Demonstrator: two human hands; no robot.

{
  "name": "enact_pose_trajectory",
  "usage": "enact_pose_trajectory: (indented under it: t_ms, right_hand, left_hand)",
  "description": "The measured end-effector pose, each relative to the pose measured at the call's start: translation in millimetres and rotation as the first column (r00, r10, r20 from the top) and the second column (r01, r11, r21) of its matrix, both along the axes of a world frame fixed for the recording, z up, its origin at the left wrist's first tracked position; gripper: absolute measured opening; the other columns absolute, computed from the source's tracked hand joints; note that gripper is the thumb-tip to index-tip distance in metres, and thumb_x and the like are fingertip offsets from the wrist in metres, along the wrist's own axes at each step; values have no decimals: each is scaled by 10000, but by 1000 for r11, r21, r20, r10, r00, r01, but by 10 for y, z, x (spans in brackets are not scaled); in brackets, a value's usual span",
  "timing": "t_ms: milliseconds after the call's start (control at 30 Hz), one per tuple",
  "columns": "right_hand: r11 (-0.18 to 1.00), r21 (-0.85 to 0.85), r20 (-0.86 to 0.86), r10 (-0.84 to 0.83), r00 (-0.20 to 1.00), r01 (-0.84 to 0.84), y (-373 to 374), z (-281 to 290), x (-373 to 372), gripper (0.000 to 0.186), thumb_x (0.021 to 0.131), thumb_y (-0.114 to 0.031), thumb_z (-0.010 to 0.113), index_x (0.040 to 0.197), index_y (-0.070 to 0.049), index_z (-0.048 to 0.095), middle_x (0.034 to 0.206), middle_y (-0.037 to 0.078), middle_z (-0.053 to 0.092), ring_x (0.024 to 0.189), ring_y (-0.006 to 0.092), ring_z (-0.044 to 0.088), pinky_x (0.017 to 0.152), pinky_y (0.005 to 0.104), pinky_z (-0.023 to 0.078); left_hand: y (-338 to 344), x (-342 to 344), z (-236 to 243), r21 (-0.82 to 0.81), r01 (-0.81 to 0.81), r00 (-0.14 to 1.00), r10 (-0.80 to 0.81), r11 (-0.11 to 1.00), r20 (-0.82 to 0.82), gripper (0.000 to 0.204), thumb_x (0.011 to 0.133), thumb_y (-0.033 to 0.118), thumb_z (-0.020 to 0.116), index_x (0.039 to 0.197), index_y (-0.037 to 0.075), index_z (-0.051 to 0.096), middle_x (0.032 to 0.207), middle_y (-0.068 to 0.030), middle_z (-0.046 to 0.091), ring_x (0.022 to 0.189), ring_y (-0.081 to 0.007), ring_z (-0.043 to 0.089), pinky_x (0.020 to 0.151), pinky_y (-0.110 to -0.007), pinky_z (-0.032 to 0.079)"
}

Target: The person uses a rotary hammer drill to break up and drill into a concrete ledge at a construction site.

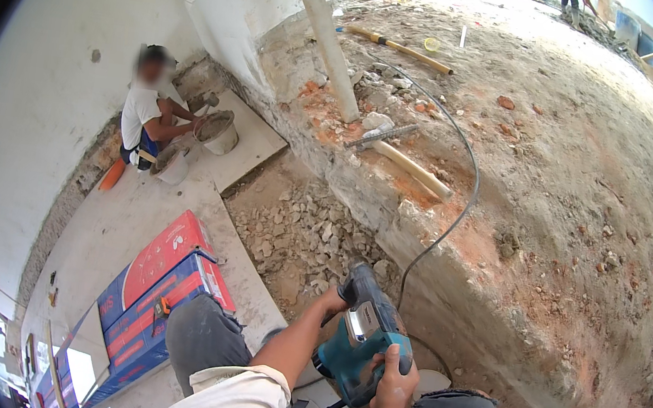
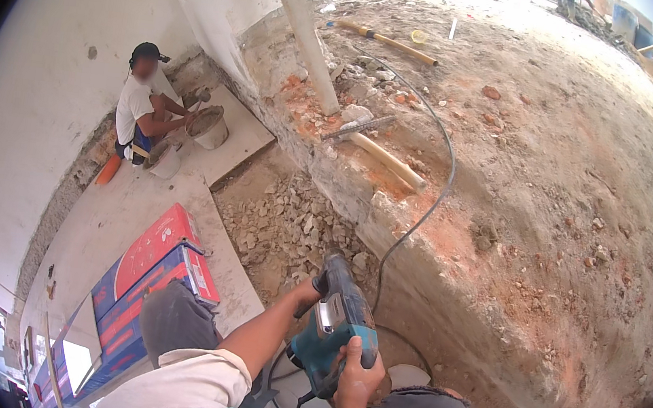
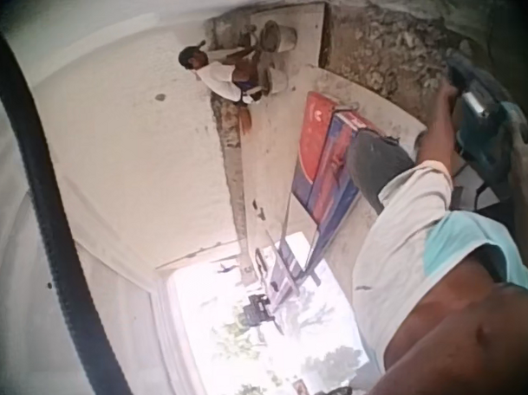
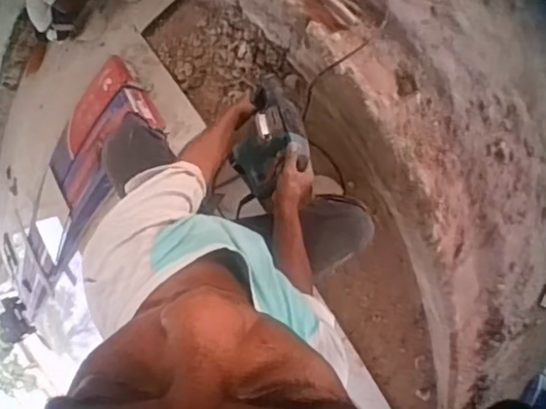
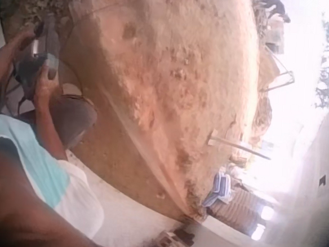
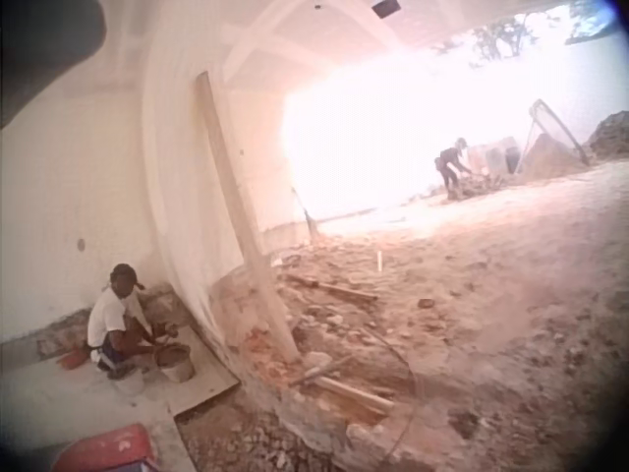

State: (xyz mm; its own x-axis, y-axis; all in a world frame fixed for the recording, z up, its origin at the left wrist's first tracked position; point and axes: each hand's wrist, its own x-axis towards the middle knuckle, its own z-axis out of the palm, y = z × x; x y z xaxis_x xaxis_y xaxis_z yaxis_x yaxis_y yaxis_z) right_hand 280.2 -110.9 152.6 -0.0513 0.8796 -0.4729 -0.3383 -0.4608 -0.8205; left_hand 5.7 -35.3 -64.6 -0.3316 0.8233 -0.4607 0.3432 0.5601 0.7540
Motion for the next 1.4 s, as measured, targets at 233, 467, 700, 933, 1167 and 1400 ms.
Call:
enact_pose_trajectory:
  t_ms: [233,467,700,933,1167,1400]
  right_hand:
    - [1000,-26,-63,0,998,-2,250,102,233,295,877,-292,708,889,-11,619,713,57,607,601,129,545,556,264,429]
    - [998,-62,-111,-20,994,13,178,441,369,319,874,-265,712,1006,-2,590,785,77,624,639,140,585,592,270,483]
    - [984,109,144,124,982,-141,-63,748,-136,486,823,-359,759,1059,26,581,809,65,628,697,133,609,621,271,496]
    - [986,163,301,-71,951,22,-484,1181,-702,484,816,-338,764,1058,39,577,805,73,635,661,127,608,602,255,490]
    - [963,261,447,-188,875,74,-674,1682,-1629,576,814,-433,748,1053,53,553,841,102,655,690,143,630,630,253,506]
    - [969,240,670,-127,732,-51,-156,2074,-2472,587,821,-513,713,987,29,561,788,62,634,670,119,618,612,239,489]
  left_hand:
    - [106,78,111,-207,17,1000,-21,978,-17,130,730,120,666,821,26,665,774,-83,662,663,-190,582,590,-358,474]
    - [94,310,695,-271,185,981,-158,945,116,103,767,167,682,798,69,672,716,-51,621,601,-146,538,523,-324,409]
    - [-230,249,572,-105,-142,883,174,984,436,302,843,311,649,835,11,682,751,-68,641,646,-142,546,582,-338,438]
    - [-344,93,891,114,7,883,-59,993,466,260,737,214,735,860,-9,685,778,-67,687,707,-121,597,662,-333,492]
    - [-222,-389,1387,265,135,881,-238,955,408,217,721,145,734,863,-11,682,813,-106,713,748,-132,641,665,-328,501]
    - [184,-685,1578,109,30,779,-92,994,620,192,796,131,642,919,-15,668,823,-141,697,745,-183,645,657,-359,499]
